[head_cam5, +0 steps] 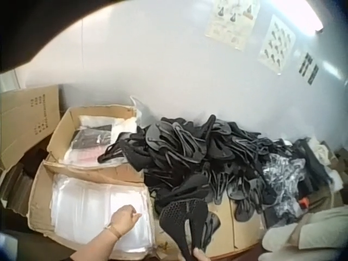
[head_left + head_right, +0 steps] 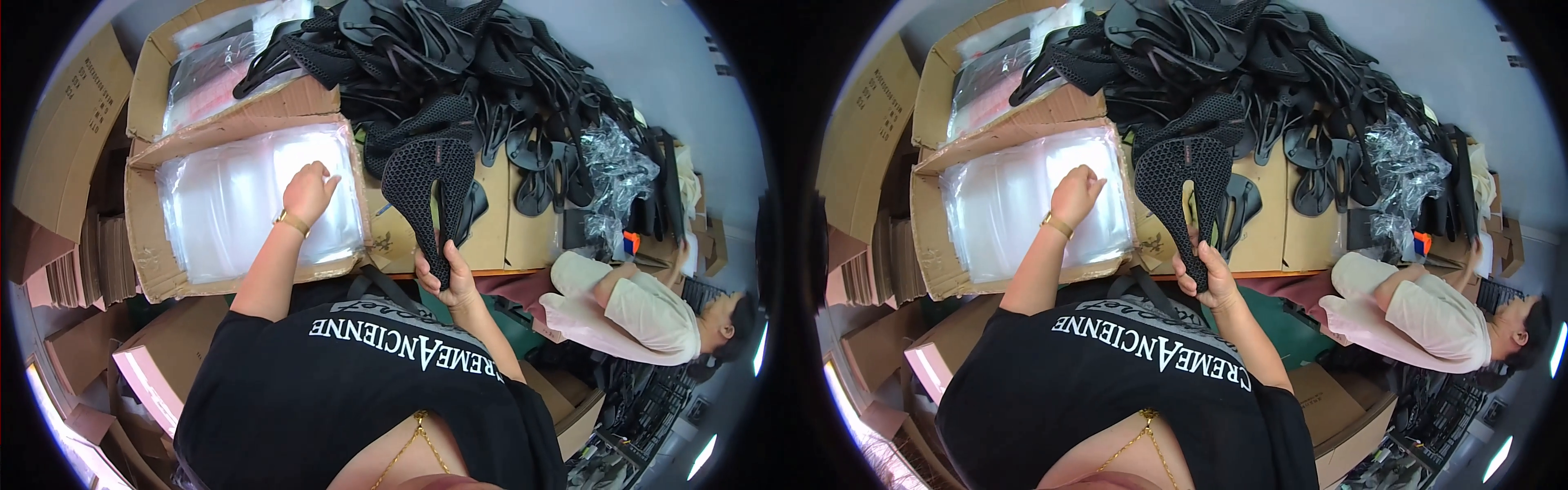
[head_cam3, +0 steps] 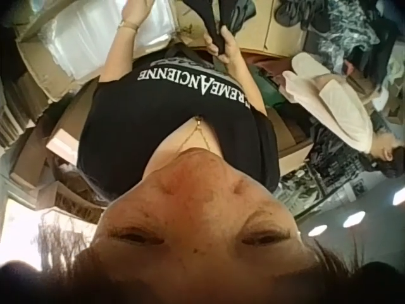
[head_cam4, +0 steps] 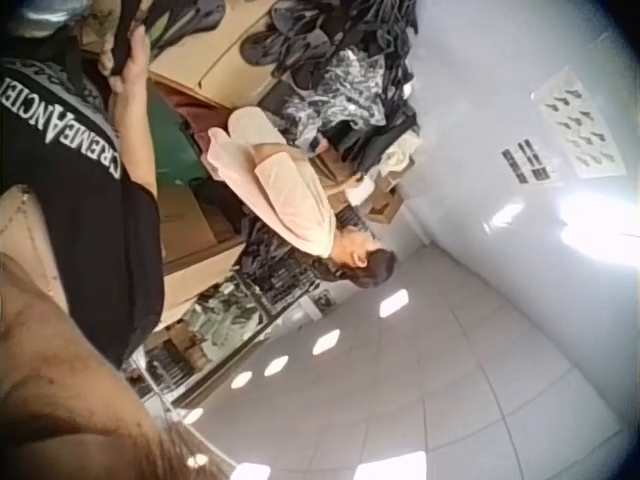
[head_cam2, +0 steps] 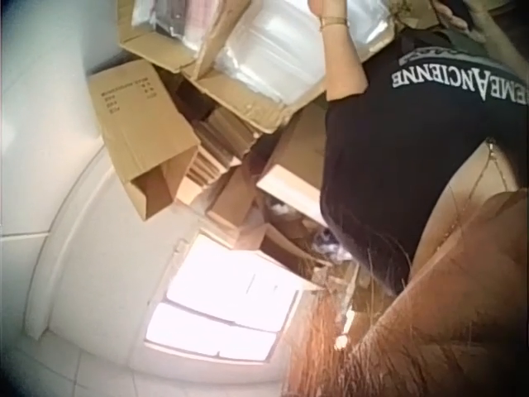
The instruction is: Inspecting bicycle seats for quality, marking them with a pen, and preparing them for packaging.
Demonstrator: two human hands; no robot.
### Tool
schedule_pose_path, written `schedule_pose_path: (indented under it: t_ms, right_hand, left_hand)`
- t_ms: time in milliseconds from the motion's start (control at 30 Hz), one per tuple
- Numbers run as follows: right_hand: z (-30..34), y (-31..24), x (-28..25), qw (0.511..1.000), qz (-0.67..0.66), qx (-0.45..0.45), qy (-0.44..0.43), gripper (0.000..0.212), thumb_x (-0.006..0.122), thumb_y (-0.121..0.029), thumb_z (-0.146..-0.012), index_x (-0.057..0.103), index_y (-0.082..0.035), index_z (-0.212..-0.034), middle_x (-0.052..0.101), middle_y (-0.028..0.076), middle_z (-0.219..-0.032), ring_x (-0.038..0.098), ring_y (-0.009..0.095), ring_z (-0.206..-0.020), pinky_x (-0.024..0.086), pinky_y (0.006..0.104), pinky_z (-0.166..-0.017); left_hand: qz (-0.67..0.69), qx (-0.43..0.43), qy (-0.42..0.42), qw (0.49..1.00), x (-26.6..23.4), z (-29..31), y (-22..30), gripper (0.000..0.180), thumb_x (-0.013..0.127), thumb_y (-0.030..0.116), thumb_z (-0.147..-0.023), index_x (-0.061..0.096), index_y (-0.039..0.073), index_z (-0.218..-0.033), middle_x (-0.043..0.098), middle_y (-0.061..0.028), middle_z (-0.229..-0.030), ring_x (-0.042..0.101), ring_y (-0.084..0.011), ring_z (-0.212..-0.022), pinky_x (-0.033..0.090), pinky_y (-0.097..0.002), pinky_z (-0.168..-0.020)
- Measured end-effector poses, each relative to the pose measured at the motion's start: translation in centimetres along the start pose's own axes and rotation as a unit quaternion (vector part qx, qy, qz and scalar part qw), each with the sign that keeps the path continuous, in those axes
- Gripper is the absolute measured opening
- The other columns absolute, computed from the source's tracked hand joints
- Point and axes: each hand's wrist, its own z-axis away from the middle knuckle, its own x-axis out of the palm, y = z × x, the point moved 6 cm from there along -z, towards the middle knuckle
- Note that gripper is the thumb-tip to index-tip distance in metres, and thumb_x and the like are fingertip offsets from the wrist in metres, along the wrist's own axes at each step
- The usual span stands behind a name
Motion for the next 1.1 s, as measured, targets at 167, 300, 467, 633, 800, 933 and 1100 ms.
schedule_pose_path:
  t_ms: [167,300,467,633,800,933,1100]
  right_hand:
    - [0.6,-1.1,0.6,0.994,0.092,-0.053,-0.017,0.042,0.056,-0.043,-0.087,0.044,-0.021,-0.121,0.052,0.009,-0.077,0.045,0.011,-0.046,0.036,0.0206,-0.038]
    - [0.9,-1.3,0.5,0.991,0.119,-0.058,-0.022,0.045,0.059,-0.043,-0.086,0.044,-0.022,-0.122,0.052,0.010,-0.078,0.046,0.012,-0.047,0.037,0.0215,-0.039]
    - [1.2,-0.9,0.6,0.994,0.085,-0.065,0.016,0.047,0.052,-0.049,-0.088,0.044,-0.019,-0.123,0.051,0.007,-0.074,0.046,0.012,-0.048,0.037,0.0215,-0.041]
    - [0.4,-1.1,-0.3,0.997,-0.036,-0.024,0.069,0.056,0.040,-0.059,-0.089,0.047,-0.012,-0.118,0.049,0.004,-0.068,0.044,0.011,-0.047,0.036,0.0215,-0.040]
    - [0.3,-1.5,-0.4,0.977,-0.208,0.002,0.043,0.063,0.041,-0.059,-0.088,0.049,-0.005,-0.121,0.043,-0.002,-0.063,0.039,0.006,-0.044,0.033,0.0201,-0.040]
    - [0.5,-1.5,-0.3,0.970,-0.239,0.009,0.034,0.064,0.044,-0.057,-0.088,0.048,-0.002,-0.121,0.042,-0.002,-0.060,0.039,0.005,-0.041,0.033,0.0186,-0.038]
    - [0.5,-1.6,-0.2,0.962,-0.270,0.010,0.022,0.063,0.045,-0.055,-0.089,0.048,-0.001,-0.121,0.042,-0.002,-0.060,0.039,0.004,-0.041,0.033,0.0177,-0.037]
  left_hand:
    - [-0.128,0.061,0.029,0.989,1.0,1.7,-0.2,0.027,0.070,0.029,-0.074,0.054,0.008,-0.076,0.055,-0.0089,-0.080,0.055,-0.0277,-0.077,0.045,-0.0392,-0.067]
    - [-0.160,0.045,0.023,0.986,0.8,1.4,-0.1,0.027,0.071,0.030,-0.073,0.054,0.009,-0.076,0.055,-0.0084,-0.080,0.054,-0.0268,-0.078,0.044,-0.0389,-0.067]
    - [-0.182,0.060,0.044,0.980,1.7,1.5,-1.1,0.028,0.071,0.031,-0.072,0.054,0.009,-0.078,0.055,-0.0082,-0.081,0.055,-0.0263,-0.077,0.044,-0.0385,-0.066]
    - [-0.183,0.069,0.098,0.976,1.3,2.1,-0.3,0.032,0.071,0.035,-0.071,0.054,0.010,-0.082,0.054,-0.0079,-0.084,0.052,-0.0261,-0.082,0.041,-0.0375,-0.071]
    - [-0.226,0.040,0.101,0.968,0.6,3.4,0.4,0.033,0.069,0.037,-0.072,0.055,0.009,-0.084,0.052,-0.0081,-0.089,0.049,-0.0266,-0.087,0.038,-0.0380,-0.075]
    - [-0.236,0.047,0.073,0.968,2.0,3.0,-1.0,0.033,0.068,0.038,-0.073,0.056,0.009,-0.083,0.051,-0.0078,-0.090,0.048,-0.0266,-0.087,0.038,-0.0379,-0.076]
    - [-0.238,0.059,0.089,0.965,1.1,3.4,0.7,0.024,0.065,0.032,-0.078,0.056,0.010,-0.081,0.051,-0.0079,-0.089,0.048,-0.0267,-0.086,0.038,-0.0383,-0.075]
